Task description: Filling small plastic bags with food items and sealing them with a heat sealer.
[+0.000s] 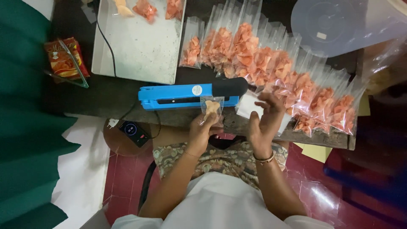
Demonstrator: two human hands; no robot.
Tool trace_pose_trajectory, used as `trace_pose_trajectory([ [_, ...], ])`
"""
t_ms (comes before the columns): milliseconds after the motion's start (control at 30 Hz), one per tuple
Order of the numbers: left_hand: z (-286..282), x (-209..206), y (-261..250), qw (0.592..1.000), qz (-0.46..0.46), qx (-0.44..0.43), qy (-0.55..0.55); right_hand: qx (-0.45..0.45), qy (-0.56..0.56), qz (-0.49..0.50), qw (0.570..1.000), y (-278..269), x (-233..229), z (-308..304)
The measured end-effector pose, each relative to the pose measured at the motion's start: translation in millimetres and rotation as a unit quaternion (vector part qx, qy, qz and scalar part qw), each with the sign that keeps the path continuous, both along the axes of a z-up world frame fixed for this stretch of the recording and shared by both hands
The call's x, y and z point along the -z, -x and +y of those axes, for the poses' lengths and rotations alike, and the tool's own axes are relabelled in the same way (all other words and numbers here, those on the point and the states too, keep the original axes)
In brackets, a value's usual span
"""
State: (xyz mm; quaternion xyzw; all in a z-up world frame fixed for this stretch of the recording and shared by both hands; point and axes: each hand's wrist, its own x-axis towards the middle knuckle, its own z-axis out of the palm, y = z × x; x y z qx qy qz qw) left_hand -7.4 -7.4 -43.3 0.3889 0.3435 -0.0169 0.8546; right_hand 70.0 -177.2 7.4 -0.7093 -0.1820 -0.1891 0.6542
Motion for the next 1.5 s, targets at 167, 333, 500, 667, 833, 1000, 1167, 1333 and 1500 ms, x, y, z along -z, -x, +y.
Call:
trace_pose_trajectory([
  [167, 1, 9, 2, 0.999, -0.027, 0.019, 0.034, -0.017, 0.014, 0.096, 0.995, 26, 13, 0],
  [333, 5, 10, 6, 0.995, -0.075, 0.023, 0.067, -0.024, 0.048, 0.164, 0.985, 34, 15, 2],
  [500, 7, -2, 6, 0.992, -0.058, 0.021, 0.110, -0.052, 0.080, 0.229, 0.969, 28, -3, 11],
  [667, 6, 4, 2, 0.998, -0.031, 0.039, 0.024, -0.047, 0.139, 0.274, 0.950, 21, -16, 19],
  [833, 7, 10, 1, 0.997, 0.002, 0.051, -0.055, -0.008, 0.193, 0.210, 0.958, 1, 1, 22],
  [1000, 6, -32, -3, 0.995, 0.049, 0.046, -0.078, 0.017, 0.311, 0.064, 0.948, -23, -20, 40],
  [1167, 10, -32, -2, 0.990, 0.043, 0.067, -0.119, 0.031, 0.364, 0.013, 0.931, -29, -24, 53],
  [1333, 11, -44, -3, 0.984, 0.067, 0.090, -0.136, 0.034, 0.381, -0.036, 0.923, -32, -10, 49],
  [1500, 10, -22, -3, 0.987, 0.055, 0.083, -0.123, 0.071, 0.160, -0.012, 0.984, -31, -15, 32],
])
